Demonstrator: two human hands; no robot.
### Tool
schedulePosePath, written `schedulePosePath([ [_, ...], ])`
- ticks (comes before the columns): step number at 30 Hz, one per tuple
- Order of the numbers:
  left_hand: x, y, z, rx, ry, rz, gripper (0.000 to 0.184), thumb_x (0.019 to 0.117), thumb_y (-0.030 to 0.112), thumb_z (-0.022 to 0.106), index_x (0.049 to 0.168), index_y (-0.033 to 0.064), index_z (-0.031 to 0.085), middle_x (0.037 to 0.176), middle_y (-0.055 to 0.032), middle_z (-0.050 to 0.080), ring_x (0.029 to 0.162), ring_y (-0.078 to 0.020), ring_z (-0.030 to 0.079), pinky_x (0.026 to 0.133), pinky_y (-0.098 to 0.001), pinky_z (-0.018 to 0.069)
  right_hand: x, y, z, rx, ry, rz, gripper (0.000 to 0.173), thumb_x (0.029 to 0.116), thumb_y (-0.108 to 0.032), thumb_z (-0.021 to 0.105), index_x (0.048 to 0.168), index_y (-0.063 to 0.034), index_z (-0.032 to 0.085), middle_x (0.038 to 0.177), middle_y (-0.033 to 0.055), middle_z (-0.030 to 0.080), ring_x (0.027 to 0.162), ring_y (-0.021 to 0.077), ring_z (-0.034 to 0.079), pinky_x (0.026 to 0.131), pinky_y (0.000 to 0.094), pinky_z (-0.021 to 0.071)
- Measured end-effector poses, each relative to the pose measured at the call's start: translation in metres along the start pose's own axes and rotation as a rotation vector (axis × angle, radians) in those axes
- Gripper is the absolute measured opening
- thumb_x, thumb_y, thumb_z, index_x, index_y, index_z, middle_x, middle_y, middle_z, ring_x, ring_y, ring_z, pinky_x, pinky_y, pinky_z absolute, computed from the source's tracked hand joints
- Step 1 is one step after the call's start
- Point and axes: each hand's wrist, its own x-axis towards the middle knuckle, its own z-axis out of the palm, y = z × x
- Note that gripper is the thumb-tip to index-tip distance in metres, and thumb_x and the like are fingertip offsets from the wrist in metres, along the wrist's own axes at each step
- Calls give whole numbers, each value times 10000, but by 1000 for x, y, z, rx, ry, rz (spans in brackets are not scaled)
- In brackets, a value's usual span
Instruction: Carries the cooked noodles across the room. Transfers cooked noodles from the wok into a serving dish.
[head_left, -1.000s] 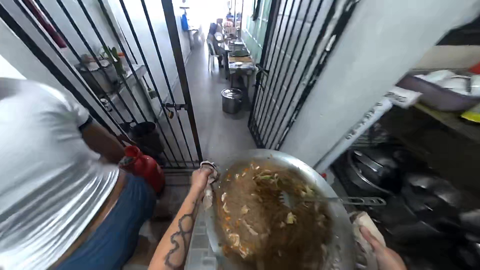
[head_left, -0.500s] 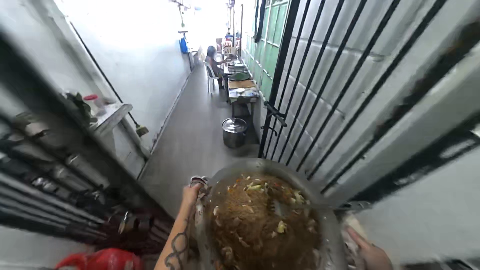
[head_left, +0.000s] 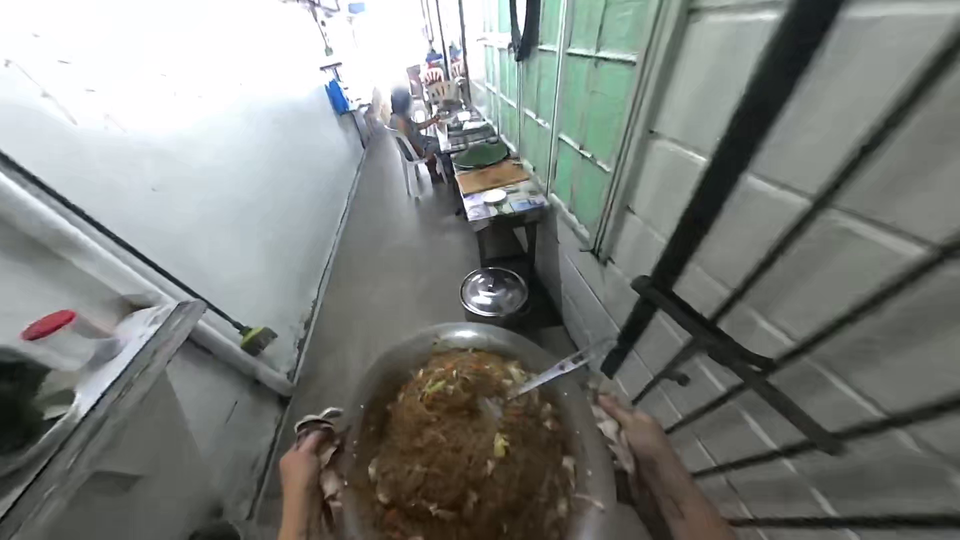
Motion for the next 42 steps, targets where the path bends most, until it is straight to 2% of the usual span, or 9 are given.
schedulePosePath([
  [3,87,33,44,-39,20,-21,199,985,107,596,1077,-67,630,864,-101,644,717,-125,609,685,-338,540,74,-34,82,-6,-15,38,299,1045,-266,621,1098,27,649,796,50,643,639,83,599,625,292,539],
  [7,213,79,116,-46,26,48,148,967,115,605,971,-26,651,788,-44,656,672,-92,628,651,-309,555,183,-99,183,-3,-25,49,265,1045,-230,620,1045,31,664,786,46,655,649,65,614,645,270,547],
  [9,265,102,154,-82,25,46,120,977,95,578,962,-6,641,748,-13,654,629,-70,632,605,-272,558,246,-125,228,-44,-49,56,291,1043,-246,628,1053,41,673,835,81,665,701,102,620,698,320,546],
  [13,398,146,221,-82,36,47,159,988,111,568,1002,-26,647,785,-47,667,663,-93,640,625,-298,565,356,-180,323,-65,-77,84,357,1048,-294,620,1120,53,659,917,135,668,771,166,631,757,395,549],
  [17,511,197,301,-101,-7,52,161,1005,116,542,994,-11,640,798,-22,673,690,-75,656,658,-282,576,452,-249,399,-61,-23,51,339,1041,-294,631,1087,40,667,869,102,660,721,131,615,714,352,543],
  [23,716,273,452,-77,-199,75,187,1012,118,563,1006,-48,648,831,-73,676,706,-113,646,682,-319,564,582,-310,500,42,148,74,332,1035,-281,642,1073,49,658,857,106,652,718,136,617,710,353,546],
  [31,865,392,669,-15,-416,133,164,1004,108,573,957,-27,652,791,-47,661,689,-93,637,670,-297,556,731,-396,553,102,380,75,353,1041,-308,626,1076,42,656,854,89,651,710,122,621,698,342,549],
  [36,916,438,817,-21,-504,76,199,1029,131,560,1005,-47,647,769,-57,648,636,-103,614,615,-295,548,860,-444,554,162,461,55,355,1027,-285,650,1151,48,637,904,102,658,745,127,627,721,343,554],
  [42,957,476,974,27,-599,13,232,1033,134,557,1034,-75,656,850,-121,660,729,-158,628,705,-355,553,990,-489,541,138,564,125,422,1024,-319,651,1211,59,619,1010,153,660,842,179,634,796,405,548],
])
